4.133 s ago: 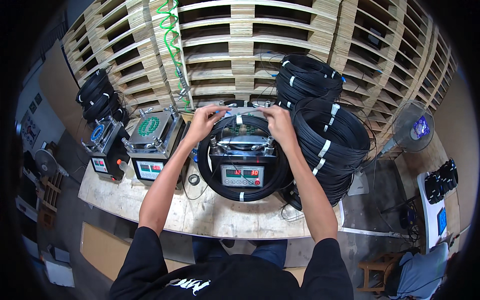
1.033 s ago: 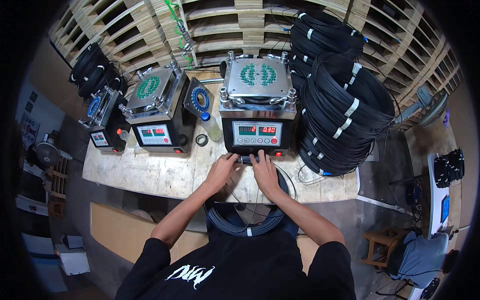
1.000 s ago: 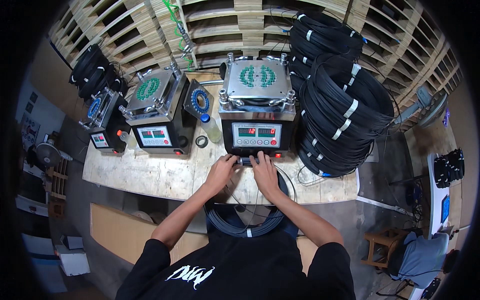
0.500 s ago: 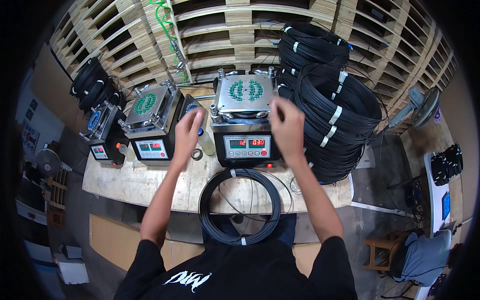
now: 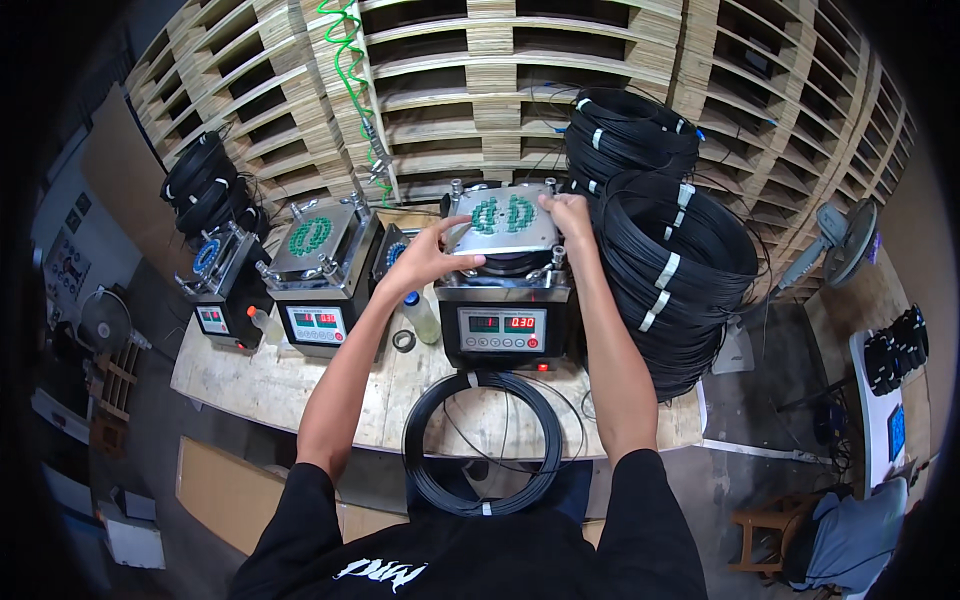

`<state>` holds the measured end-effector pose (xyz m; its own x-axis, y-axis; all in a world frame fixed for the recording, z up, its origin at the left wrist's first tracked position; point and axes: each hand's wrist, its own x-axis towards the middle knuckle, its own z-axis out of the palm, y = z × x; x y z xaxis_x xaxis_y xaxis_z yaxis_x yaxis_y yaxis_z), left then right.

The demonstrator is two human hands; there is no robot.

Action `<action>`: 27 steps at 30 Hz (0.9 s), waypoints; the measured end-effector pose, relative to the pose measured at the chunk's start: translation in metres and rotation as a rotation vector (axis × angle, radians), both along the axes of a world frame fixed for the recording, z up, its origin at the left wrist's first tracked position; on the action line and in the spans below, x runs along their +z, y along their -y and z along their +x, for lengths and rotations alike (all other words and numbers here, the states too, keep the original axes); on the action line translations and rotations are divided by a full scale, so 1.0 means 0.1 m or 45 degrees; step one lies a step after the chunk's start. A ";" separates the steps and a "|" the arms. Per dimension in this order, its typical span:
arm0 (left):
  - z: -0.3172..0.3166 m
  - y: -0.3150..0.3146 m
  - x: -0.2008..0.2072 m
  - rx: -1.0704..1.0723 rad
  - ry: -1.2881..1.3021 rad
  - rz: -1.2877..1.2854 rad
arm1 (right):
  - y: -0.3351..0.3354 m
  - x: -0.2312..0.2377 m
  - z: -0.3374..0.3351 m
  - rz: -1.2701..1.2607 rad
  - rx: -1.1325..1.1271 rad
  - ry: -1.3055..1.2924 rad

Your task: Preparing and mounting fiber optic cables into industrial polishing machines.

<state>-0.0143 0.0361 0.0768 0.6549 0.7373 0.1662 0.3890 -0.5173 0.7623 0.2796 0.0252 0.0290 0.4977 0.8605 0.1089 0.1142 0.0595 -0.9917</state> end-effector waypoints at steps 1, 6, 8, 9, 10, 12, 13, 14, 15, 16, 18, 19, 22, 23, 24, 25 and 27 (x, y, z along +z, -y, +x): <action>0.00 -0.02 0.01 0.005 0.000 0.003 | 0.01 0.06 -0.02 0.009 -0.003 -0.095; 0.04 -0.02 0.11 0.164 0.167 0.406 | -0.01 0.78 -0.14 0.207 0.073 -0.209; 0.03 -0.17 0.05 0.236 0.338 0.920 | -0.02 1.08 -0.32 0.154 0.076 -0.037; 0.03 -0.25 0.05 0.238 0.338 0.917 | -0.04 1.20 -0.46 0.167 0.058 -0.001; 0.03 -0.33 0.06 0.244 0.276 0.895 | -0.09 1.26 -0.56 0.190 0.016 0.104; 0.05 -0.35 0.11 0.299 0.149 0.667 | -0.25 1.30 -0.61 0.136 -0.073 0.352; 0.06 -0.35 0.09 0.303 0.151 0.667 | -0.35 1.34 -0.61 0.062 -0.120 0.495; 0.20 -0.36 0.05 0.279 0.179 0.532 | -0.49 1.24 -0.41 -0.009 -0.253 0.589; 0.19 -0.40 0.00 0.291 0.189 0.408 | -0.58 1.23 -0.44 -0.055 -0.256 0.569; 0.15 -0.60 -0.20 0.248 0.413 0.517 | -0.65 1.25 -0.55 -0.046 -0.222 0.569; 0.16 -0.70 -0.37 0.265 0.477 0.472 | -0.71 1.23 -0.67 -0.050 -0.260 0.617; 0.15 -0.67 -0.43 0.290 0.471 0.433 | -0.72 1.22 -0.75 -0.107 -0.296 0.664; 0.15 -0.73 -0.58 0.350 0.471 0.226 | -0.76 1.22 -0.89 -0.195 -0.285 0.724; 0.19 -0.75 -0.61 0.344 0.536 0.200 | -0.79 1.22 -0.88 -0.193 -0.290 0.729; 0.21 -0.78 -0.63 0.341 0.541 0.200 | -0.83 1.22 -0.87 -0.201 -0.279 0.753; 0.22 -0.82 -0.66 0.339 0.538 0.168 | -0.86 1.21 -0.86 -0.210 -0.266 0.776; 0.18 -0.90 -0.71 0.351 0.532 0.134 | -0.92 1.18 -0.88 -0.209 -0.269 0.797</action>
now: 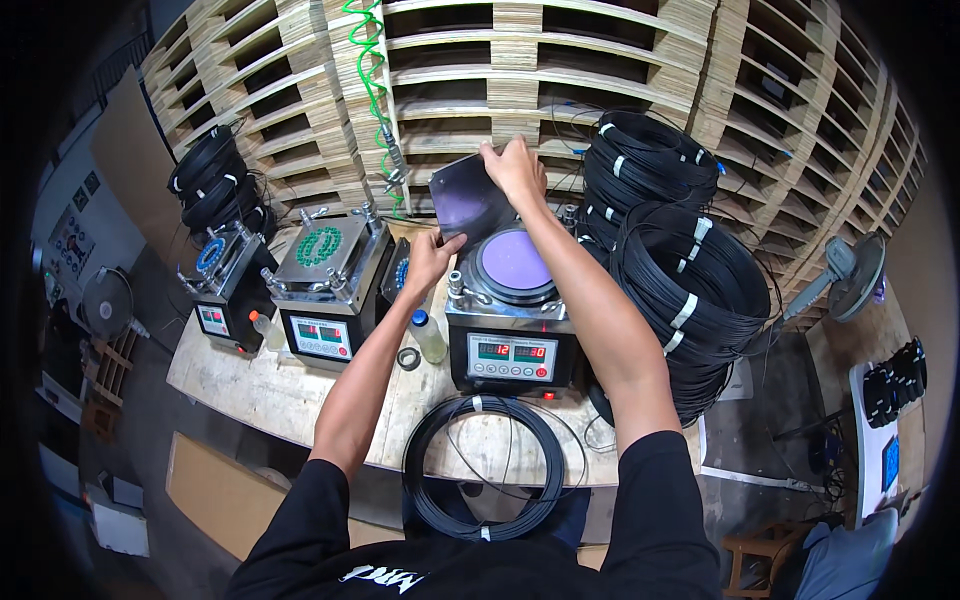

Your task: Preparing and mounting fiber optic cables into industrial polishing machines.

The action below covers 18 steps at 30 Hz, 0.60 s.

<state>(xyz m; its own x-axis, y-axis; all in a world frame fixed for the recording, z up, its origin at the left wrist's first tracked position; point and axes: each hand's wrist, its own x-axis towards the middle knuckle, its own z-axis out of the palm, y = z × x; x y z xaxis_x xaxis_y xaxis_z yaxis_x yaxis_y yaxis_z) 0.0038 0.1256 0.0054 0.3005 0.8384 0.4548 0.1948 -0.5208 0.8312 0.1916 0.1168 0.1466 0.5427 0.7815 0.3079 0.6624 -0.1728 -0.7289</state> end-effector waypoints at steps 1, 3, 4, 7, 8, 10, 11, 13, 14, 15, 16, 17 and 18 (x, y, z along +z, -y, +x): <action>-0.01 -0.06 -0.02 -0.049 0.035 -0.069 | -0.01 -0.02 0.01 0.026 0.071 0.004; -0.03 -0.16 -0.01 -0.140 0.024 -0.185 | -0.03 -0.12 0.11 0.047 0.136 0.010; -0.01 -0.17 -0.02 -0.187 0.094 -0.247 | -0.03 -0.17 0.14 0.152 0.190 0.069; -0.09 -0.27 -0.02 -0.213 0.045 -0.253 | -0.03 -0.27 0.19 0.295 0.302 0.148; -0.09 -0.26 0.00 -0.211 -0.003 -0.267 | -0.01 -0.32 0.24 0.327 0.343 0.176; -0.07 -0.23 0.07 -0.210 -0.049 -0.280 | 0.01 -0.39 0.31 0.290 0.347 0.166; 0.02 -0.19 0.13 -0.256 -0.064 -0.303 | 0.01 -0.49 0.50 0.377 0.378 0.280; -0.11 -0.17 0.27 -0.291 -0.245 -0.345 | 0.09 -0.53 0.54 0.280 0.496 0.239; -0.14 -0.15 0.40 -0.334 -0.394 -0.351 | 0.14 -0.60 0.72 0.364 0.571 0.336; -0.56 -0.38 0.39 -0.482 -0.425 -0.324 | 0.32 -0.43 0.36 0.253 0.628 0.221; -0.45 -0.34 0.67 -0.638 -0.631 -0.249 | 0.49 -0.53 0.67 0.486 0.622 0.379; -0.64 -0.41 0.84 -0.610 -0.651 -0.258 | 0.72 -0.40 0.56 0.261 0.594 0.221; -0.68 -0.53 0.99 -0.612 -0.662 -0.251 | 0.85 -0.46 0.73 0.293 0.633 0.218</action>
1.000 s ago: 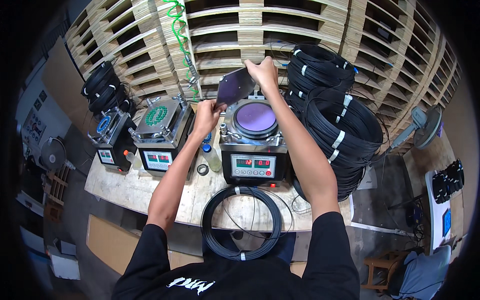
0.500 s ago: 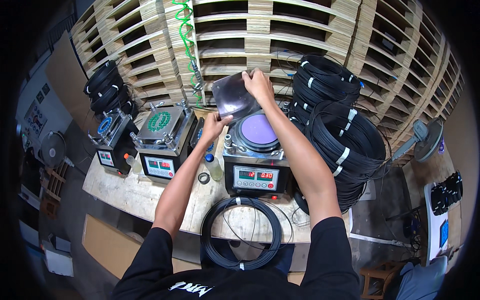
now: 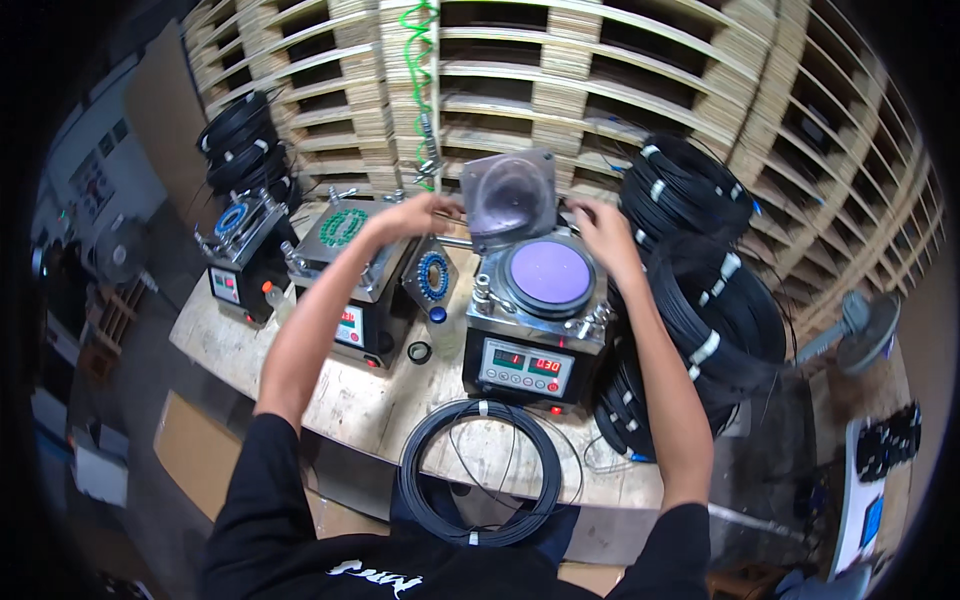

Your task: Preparing and mounting fiber optic cables into industrial polishing machines.

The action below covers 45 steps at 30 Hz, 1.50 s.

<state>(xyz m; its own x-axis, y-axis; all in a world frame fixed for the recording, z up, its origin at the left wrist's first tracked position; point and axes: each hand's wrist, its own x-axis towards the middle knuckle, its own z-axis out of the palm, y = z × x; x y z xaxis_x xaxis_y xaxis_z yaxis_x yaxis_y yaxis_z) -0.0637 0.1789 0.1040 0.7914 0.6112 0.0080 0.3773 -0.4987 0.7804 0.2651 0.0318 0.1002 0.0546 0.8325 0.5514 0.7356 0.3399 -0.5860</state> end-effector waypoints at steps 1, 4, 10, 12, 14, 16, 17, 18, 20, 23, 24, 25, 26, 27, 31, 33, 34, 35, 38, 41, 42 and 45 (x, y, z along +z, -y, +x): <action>-0.12 -0.20 0.10 0.007 0.041 -0.033 | 0.13 -0.05 0.03 0.049 0.063 -0.060; -0.38 -0.72 0.38 0.187 0.079 -0.058 | 0.55 -0.05 -0.09 -0.172 0.028 -0.126; -0.23 -1.76 0.35 0.465 0.184 -0.113 | 0.91 -0.12 -0.26 -0.121 -0.014 -0.127; -0.09 -1.99 0.24 0.580 0.186 -0.119 | 1.01 -0.06 -0.32 -0.159 -0.049 -0.178; 0.44 -2.19 0.01 0.562 0.292 -0.204 | 1.17 -0.08 -0.17 -0.170 -0.169 -0.156; -0.11 -2.52 -0.12 0.671 0.363 -0.188 | 1.14 -0.03 -0.34 -0.222 -0.106 -0.227; -0.40 -2.59 -0.11 0.666 0.409 -0.125 | 1.10 -0.06 -0.35 -0.254 -0.072 -0.288; -0.18 -2.53 -0.10 0.613 0.409 -0.146 | 1.14 -0.06 -0.28 -0.259 -0.129 -0.287; 0.21 -2.29 0.02 0.607 0.463 -0.198 | 1.28 -0.03 -0.16 -0.286 -0.185 -0.362; -0.19 -1.98 0.39 0.472 0.526 -0.118 | 1.21 0.02 -0.17 -0.251 -0.116 -0.335; -0.24 -1.83 0.56 0.393 0.562 -0.124 | 1.23 0.10 -0.17 -0.240 -0.139 -0.314; -0.39 -1.58 0.73 0.313 0.561 -0.126 | 1.16 0.12 -0.17 -0.245 -0.074 -0.344; -0.46 -1.30 0.93 0.205 0.578 -0.134 | 1.16 0.22 -0.15 -0.254 -0.073 -0.350; -0.65 -1.03 1.12 0.137 0.557 -0.101 | 1.09 0.30 -0.24 -0.165 -0.006 -0.364; -1.10 0.03 1.70 -0.058 0.521 -0.088 | 0.84 0.77 -0.54 -0.247 0.276 -0.347; -1.05 0.48 1.81 -0.150 0.538 -0.155 | 0.71 0.95 -0.74 -0.261 0.466 -0.229; -1.03 0.64 1.83 -0.257 0.541 -0.170 | 0.64 1.00 -0.86 -0.289 0.597 -0.222; -0.99 0.90 1.87 -0.273 0.496 -0.154 | 0.61 1.09 -1.06 -0.462 0.678 -0.216; -0.65 1.27 1.78 -0.436 0.589 -0.300 | 0.50 1.05 -1.35 -0.663 0.882 -0.291; -0.43 1.41 1.74 -0.513 0.583 -0.350 | 0.61 1.05 -1.45 -0.695 1.116 -0.431; -0.37 1.45 1.72 -0.508 0.592 -0.343 | 0.65 1.02 -1.42 -0.690 1.159 -0.537; -0.29 1.41 1.64 -0.457 0.812 -0.400 | 0.84 1.04 -1.18 -0.714 1.166 -0.596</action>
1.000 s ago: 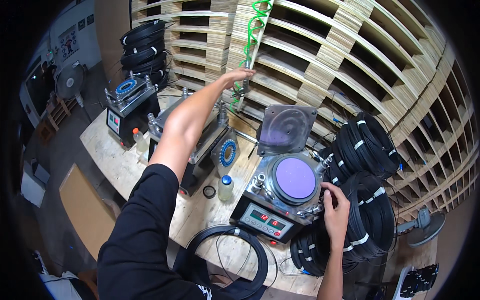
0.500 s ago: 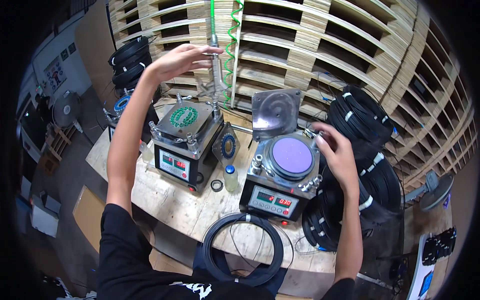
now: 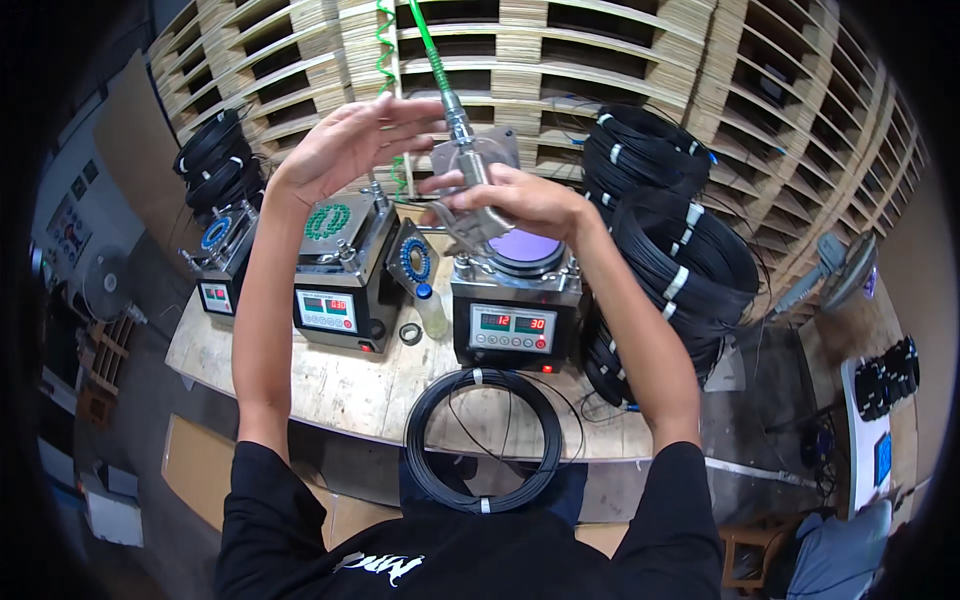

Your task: Preparing and mounting fiber optic cables into industrial polishing machines.

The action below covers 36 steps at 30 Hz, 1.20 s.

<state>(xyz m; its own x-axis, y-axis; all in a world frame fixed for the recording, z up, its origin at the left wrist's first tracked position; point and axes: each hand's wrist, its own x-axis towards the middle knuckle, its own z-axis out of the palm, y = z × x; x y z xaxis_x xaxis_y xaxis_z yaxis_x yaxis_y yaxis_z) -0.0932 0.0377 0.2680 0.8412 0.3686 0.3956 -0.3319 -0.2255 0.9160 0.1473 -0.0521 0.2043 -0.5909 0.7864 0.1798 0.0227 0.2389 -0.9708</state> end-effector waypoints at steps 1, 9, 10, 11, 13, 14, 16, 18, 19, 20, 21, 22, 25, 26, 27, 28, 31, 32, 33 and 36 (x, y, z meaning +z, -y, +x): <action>0.04 -0.05 -0.08 -0.001 0.102 -0.008 | 0.10 0.01 0.13 -0.011 0.003 0.065; 0.39 -0.73 -1.71 0.824 -0.012 -0.291 | 0.72 -0.11 0.85 -0.063 -0.490 -0.043; 0.39 -0.82 -1.90 0.802 -0.080 -0.240 | 0.76 -0.11 0.80 -0.014 -0.580 -0.079; 0.47 -0.91 -2.07 0.765 -0.144 -0.195 | 0.82 -0.11 0.78 0.034 -0.684 -0.107; 0.66 -0.88 -2.24 0.770 -0.209 -0.137 | 0.84 -0.27 0.79 0.049 -0.747 -0.118; 0.66 -0.97 -2.33 0.767 -0.277 -0.078 | 0.82 -0.35 0.74 0.075 -0.815 -0.138; 0.61 -1.07 -2.49 0.778 -0.347 -0.020 | 0.78 -0.49 0.62 0.063 -0.866 -0.226; 0.71 -0.99 -2.60 0.795 -0.200 -0.031 | 0.79 -0.57 0.59 0.054 -0.857 -0.318; 0.73 -0.99 -2.62 0.796 -0.198 -0.035 | 0.80 -0.59 0.57 0.064 -0.886 -0.331; 0.76 -0.96 -2.60 0.781 -0.169 -0.041 | 0.80 -0.63 0.54 0.060 -0.888 -0.329; 0.78 -0.93 -2.58 0.766 -0.139 -0.048 | 0.80 -0.67 0.52 0.061 -0.925 -0.361; 0.78 -0.91 -2.55 0.754 -0.190 -0.042 | 0.80 -0.70 0.49 0.062 -0.962 -0.392; 0.73 -0.94 -2.52 0.778 -0.114 0.048 | 0.80 -0.69 0.29 0.185 -0.994 -0.317; 0.77 -0.94 -2.50 0.798 -0.114 0.062 | 0.83 -0.67 0.26 0.215 -1.054 -0.262; 0.79 -0.92 -2.50 0.796 -0.114 0.054 | 0.82 -0.68 0.24 0.210 -1.056 -0.256; 0.82 -0.90 -2.50 0.850 -0.124 0.070 | 0.81 -0.69 0.22 0.244 -1.088 -0.263; 0.79 -1.00 -2.55 0.888 -0.109 0.091 | 0.73 -0.77 0.18 0.328 -1.167 -0.215; 0.78 -1.03 -2.57 0.910 -0.159 0.150 | 0.70 -0.80 0.17 0.375 -1.223 -0.158; 0.77 -1.06 -2.58 0.933 -0.210 0.210 | 0.68 -0.83 0.15 0.375 -1.215 -0.152; 0.76 -1.07 -2.61 0.905 -0.111 0.184 | 0.66 -0.85 0.09 0.220 -0.998 -0.337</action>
